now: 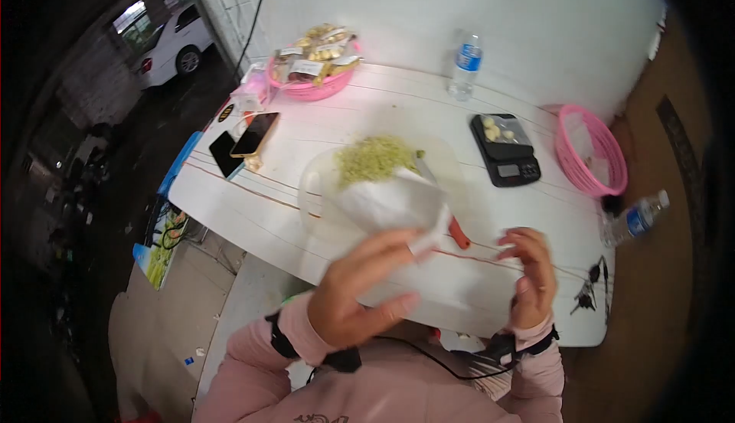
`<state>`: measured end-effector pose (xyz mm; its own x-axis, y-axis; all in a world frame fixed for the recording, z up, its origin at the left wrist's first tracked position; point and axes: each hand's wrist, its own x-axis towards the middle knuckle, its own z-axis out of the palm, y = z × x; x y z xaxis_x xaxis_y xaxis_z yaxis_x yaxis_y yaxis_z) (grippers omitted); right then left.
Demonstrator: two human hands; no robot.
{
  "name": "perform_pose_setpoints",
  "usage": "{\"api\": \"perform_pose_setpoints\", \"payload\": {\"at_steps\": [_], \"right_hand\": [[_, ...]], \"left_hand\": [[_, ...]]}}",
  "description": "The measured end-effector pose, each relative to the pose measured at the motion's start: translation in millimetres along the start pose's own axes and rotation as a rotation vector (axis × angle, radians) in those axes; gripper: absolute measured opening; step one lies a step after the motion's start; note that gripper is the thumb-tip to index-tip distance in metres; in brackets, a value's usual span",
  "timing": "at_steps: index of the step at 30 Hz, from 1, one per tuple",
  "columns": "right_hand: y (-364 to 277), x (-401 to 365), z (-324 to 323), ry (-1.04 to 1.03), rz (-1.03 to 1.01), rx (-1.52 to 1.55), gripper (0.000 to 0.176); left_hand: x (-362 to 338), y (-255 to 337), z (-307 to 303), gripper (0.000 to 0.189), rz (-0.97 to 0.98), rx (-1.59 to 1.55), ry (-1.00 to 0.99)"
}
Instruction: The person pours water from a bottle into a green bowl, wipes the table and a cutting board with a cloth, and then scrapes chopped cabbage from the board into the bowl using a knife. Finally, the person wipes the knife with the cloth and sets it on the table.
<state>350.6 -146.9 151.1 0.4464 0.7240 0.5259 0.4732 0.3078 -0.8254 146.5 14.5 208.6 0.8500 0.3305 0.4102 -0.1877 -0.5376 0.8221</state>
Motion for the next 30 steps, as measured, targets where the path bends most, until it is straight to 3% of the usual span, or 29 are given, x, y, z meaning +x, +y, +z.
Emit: {"api": "perform_pose_setpoints", "payload": {"at_steps": [1, 2, 4, 6, 8, 10, 12, 13, 15, 18, 20, 21, 24, 26, 30], "right_hand": [[-12, -8, 14, -0.068, 0.090, 0.190, 0.063], [-21, -17, 26, -0.135, 0.177, 0.383, 0.071], [-31, -42, 37, -0.205, 0.272, 0.489, 0.082], [-31, -70, 40, -0.211, 0.347, 0.508, 0.084], [-34, -81, 37, -0.230, 0.430, 0.545, 0.088], [-43, -79, 28, -0.057, 0.605, 0.679, 0.091], [-46, -84, 22, -0.055, 0.640, 0.719, 0.096], [-46, -91, 24, -0.118, 0.687, 0.775, 0.095], [-42, -105, 31, -0.136, 0.668, 0.770, 0.095], [-41, -103, 47, 0.148, 0.522, 0.891, 0.070], [-41, -88, 46, 0.231, 0.558, 1.015, 0.049], [-44, -83, 47, 0.428, 0.700, 0.987, 0.039], [15, -105, 46, 0.626, 0.927, 0.984, 0.031], [2, -98, 42, 0.710, 0.892, 1.048, 0.032], [-2, -93, 23, 0.771, 0.767, 1.164, 0.034]], "left_hand": [[-3, 5, 14, 0.039, -0.027, -0.228, -0.085], [-6, 7, 26, 0.039, -0.014, -0.242, -0.100], [-13, 5, 46, 0.042, 0.148, -0.407, -0.217], [-19, 1, 62, 0.042, 0.179, -0.442, -0.244], [-27, 2, 70, 0.040, -0.032, -0.660, -0.300], [-28, 0, 71, 0.035, -0.064, -0.647, -0.347], [-25, -4, 79, 0.028, 0.101, -0.618, -0.456], [-28, 1, 88, 0.013, 0.000, -0.801, -0.428], [-29, -5, 95, 0.014, -0.050, -0.913, -0.439], [-26, -19, 120, 0.018, -0.132, -1.243, -0.483], [-29, -27, 136, 0.030, -0.424, -1.422, -0.307], [-29, -37, 144, 0.032, -0.476, -1.395, -0.300], [-30, -56, 163, 0.029, -0.450, -1.193, -0.292], [-31, -53, 169, 0.025, -0.494, -1.175, -0.247], [-17, -54, 144, 0.023, -0.221, -0.599, -0.172]]}}
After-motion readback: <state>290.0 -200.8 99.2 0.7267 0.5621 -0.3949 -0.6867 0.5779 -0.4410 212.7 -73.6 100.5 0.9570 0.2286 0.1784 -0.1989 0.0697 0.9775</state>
